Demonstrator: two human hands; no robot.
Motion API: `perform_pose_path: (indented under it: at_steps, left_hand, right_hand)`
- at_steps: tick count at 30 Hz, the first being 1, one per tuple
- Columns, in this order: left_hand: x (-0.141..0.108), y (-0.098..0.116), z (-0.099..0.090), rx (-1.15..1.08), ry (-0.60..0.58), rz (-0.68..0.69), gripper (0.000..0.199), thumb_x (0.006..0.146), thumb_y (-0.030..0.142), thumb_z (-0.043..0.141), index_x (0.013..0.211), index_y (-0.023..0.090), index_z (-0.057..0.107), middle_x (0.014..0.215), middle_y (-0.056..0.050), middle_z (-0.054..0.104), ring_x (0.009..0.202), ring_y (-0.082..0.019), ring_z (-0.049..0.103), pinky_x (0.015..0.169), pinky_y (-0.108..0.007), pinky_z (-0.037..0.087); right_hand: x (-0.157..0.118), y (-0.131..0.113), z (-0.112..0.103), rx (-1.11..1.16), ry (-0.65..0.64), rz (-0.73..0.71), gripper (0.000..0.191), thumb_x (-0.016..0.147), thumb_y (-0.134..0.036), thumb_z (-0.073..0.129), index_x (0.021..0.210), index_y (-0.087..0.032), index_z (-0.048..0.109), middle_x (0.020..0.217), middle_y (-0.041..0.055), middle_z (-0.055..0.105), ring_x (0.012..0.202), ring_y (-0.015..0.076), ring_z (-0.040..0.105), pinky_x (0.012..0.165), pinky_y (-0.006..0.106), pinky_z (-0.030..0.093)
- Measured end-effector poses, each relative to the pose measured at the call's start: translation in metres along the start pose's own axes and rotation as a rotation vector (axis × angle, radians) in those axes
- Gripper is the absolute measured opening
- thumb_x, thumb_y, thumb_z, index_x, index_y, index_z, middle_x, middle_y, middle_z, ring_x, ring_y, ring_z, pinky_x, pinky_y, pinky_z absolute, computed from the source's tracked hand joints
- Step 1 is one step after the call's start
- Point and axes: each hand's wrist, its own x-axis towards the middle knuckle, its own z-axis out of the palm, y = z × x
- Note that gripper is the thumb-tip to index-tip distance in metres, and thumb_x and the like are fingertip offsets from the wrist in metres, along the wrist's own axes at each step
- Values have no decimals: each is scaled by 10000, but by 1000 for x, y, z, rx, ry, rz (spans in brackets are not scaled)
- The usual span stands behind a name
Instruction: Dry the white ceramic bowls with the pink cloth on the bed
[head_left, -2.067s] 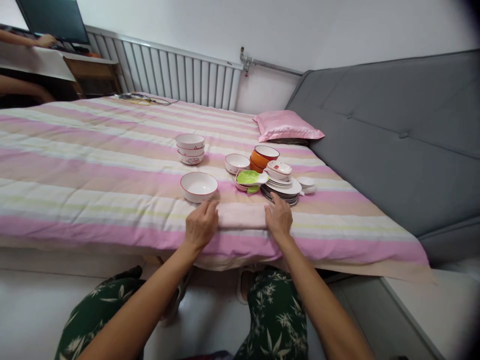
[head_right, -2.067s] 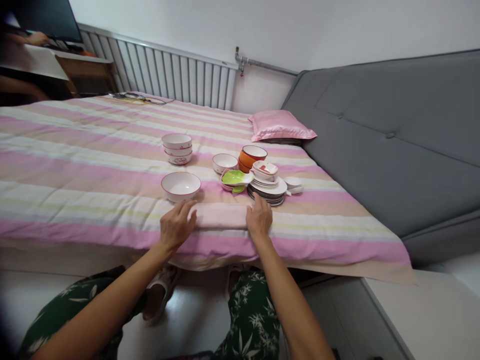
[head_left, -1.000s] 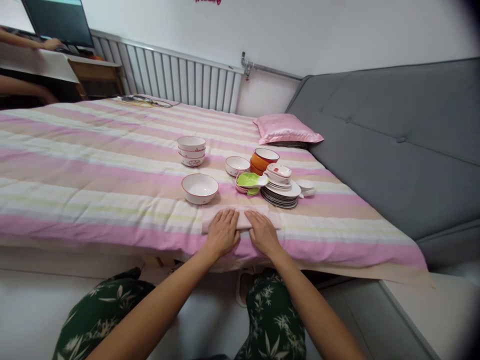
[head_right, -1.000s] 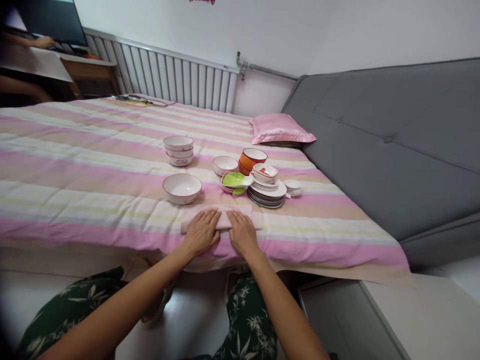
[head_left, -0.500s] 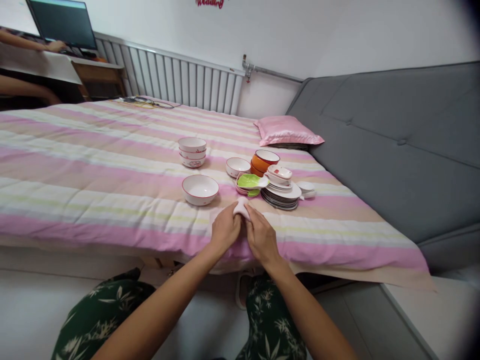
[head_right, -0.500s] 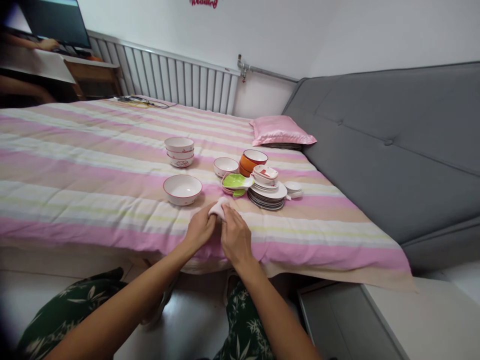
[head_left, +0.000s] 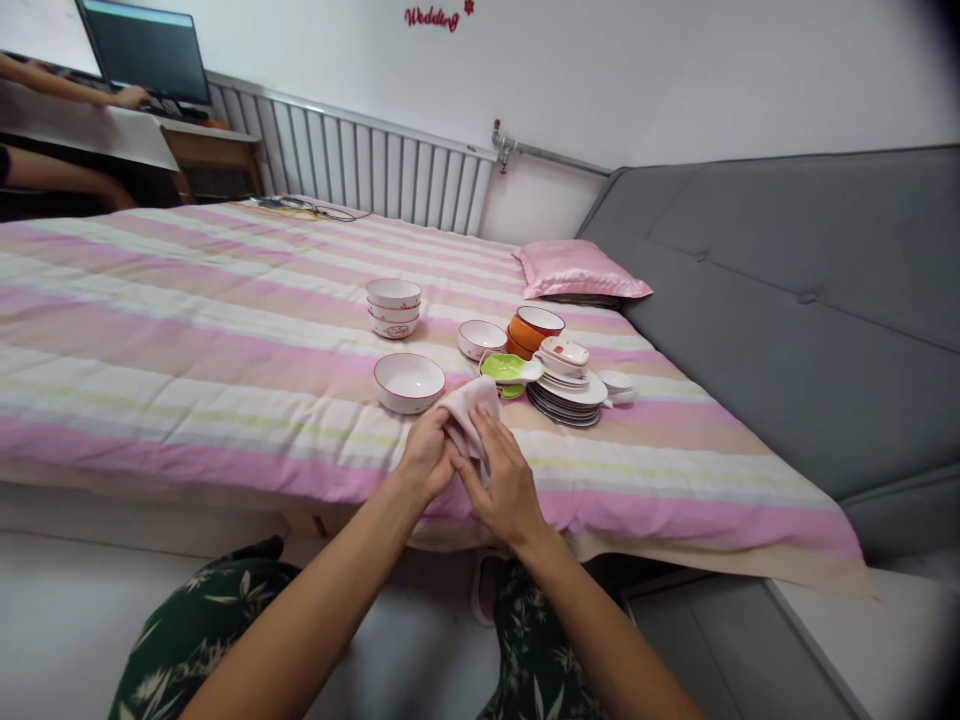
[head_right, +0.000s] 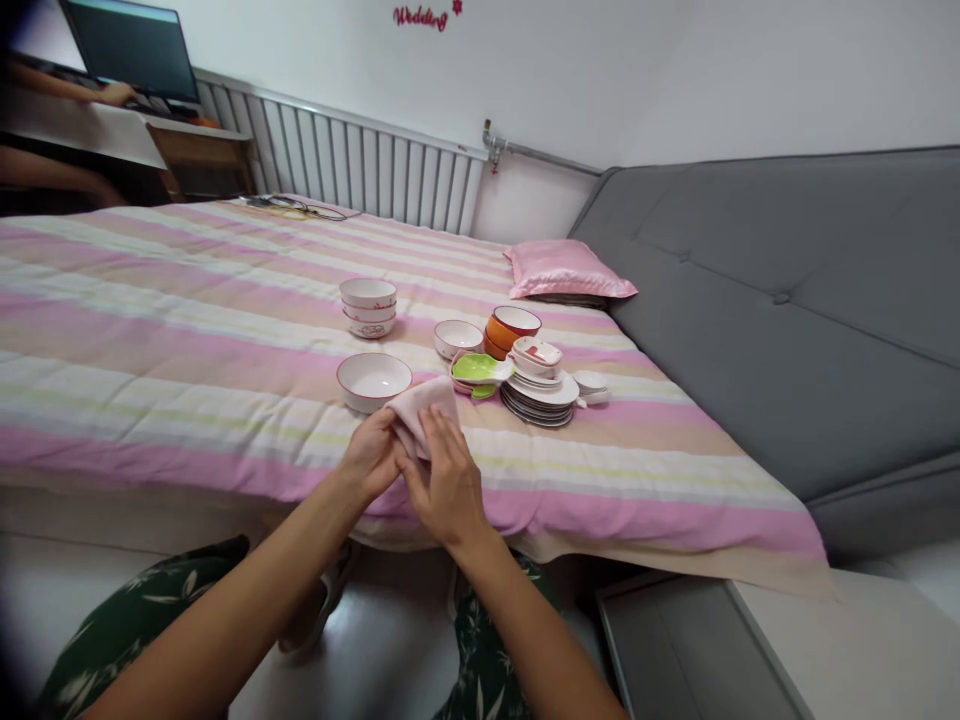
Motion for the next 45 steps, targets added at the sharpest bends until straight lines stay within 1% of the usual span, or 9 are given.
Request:
perform_pose_path:
  at_steps: [7, 16, 21, 25, 28, 33, 37, 41, 45]
  left_hand:
    - [-9, 8, -4, -15, -63, -119, 166, 724, 118, 523, 822, 124, 656, 750, -33, 683, 740, -149, 641, 720, -249, 517]
    - [-4, 20, -15, -108, 63, -145, 155, 809, 142, 468, 779, 132, 619, 775, -34, 675, 765, -142, 636, 813, -275, 502]
    - [-4, 24, -17, -202, 70, -177, 148, 793, 121, 469, 731, 141, 602, 710, -21, 653, 723, -132, 628, 801, -269, 501]
    - [-10, 24, -13, -208, -41, -181, 120, 692, 72, 506, 678, 148, 597, 681, 6, 627, 703, -110, 600, 783, -236, 479]
    - [-15, 27, -15, 27, -137, -188, 155, 643, 117, 584, 780, 157, 646, 825, -12, 666, 847, -152, 608, 823, -260, 453]
    - [-7, 40, -50, 630, 171, -13, 293, 659, 366, 645, 873, 165, 647, 995, -64, 646, 952, -228, 590, 779, -309, 435]
    - [13, 53, -91, 665, 541, 23, 362, 661, 426, 620, 895, 162, 536, 870, -52, 598, 791, -197, 613, 643, -280, 463]
    - [34, 66, -110, 590, 510, -157, 437, 667, 473, 640, 906, 129, 515, 823, -98, 613, 702, -219, 653, 637, -328, 518]
    - [52, 68, -105, 455, 392, -310, 519, 666, 540, 663, 932, 113, 534, 732, -99, 631, 672, -223, 668, 653, -316, 540]
  right_hand:
    - [6, -4, 4, 77, 22, 89, 545, 837, -260, 549, 1363, -182, 430, 1366, 115, 509, 1293, 256, 444, 1063, 443, 398]
    - [10, 3, 4, 249, -48, 116, 608, 771, -280, 626, 1342, -184, 439, 1370, 123, 499, 1240, 254, 495, 987, 415, 475]
    - [12, 6, 7, 168, -105, 43, 727, 703, -278, 689, 1368, -177, 413, 1392, 130, 474, 1289, 279, 433, 1073, 467, 373]
    - [13, 8, 11, 223, -91, 18, 622, 746, -124, 495, 1362, -192, 438, 1407, 90, 469, 1318, 242, 401, 1095, 446, 331]
    - [17, 14, 11, 382, -37, 214, 583, 736, -108, 433, 1304, -214, 507, 1229, 64, 617, 1142, 225, 560, 943, 388, 470]
    - [35, 30, 10, 726, 153, 651, 335, 664, -205, 545, 979, -144, 644, 868, 45, 684, 765, 177, 629, 669, 301, 529]
    - [55, 35, 13, 880, 266, 818, 284, 569, -176, 563, 846, -140, 613, 762, 11, 652, 613, 122, 585, 557, 250, 510]
    - [77, 38, 22, 805, 287, 740, 325, 596, -161, 504, 900, -144, 617, 816, 18, 654, 689, 137, 605, 635, 278, 532]
    - [97, 36, 39, 389, 185, 416, 460, 674, -116, 410, 1083, -169, 613, 1009, 61, 664, 990, 207, 597, 905, 380, 472]
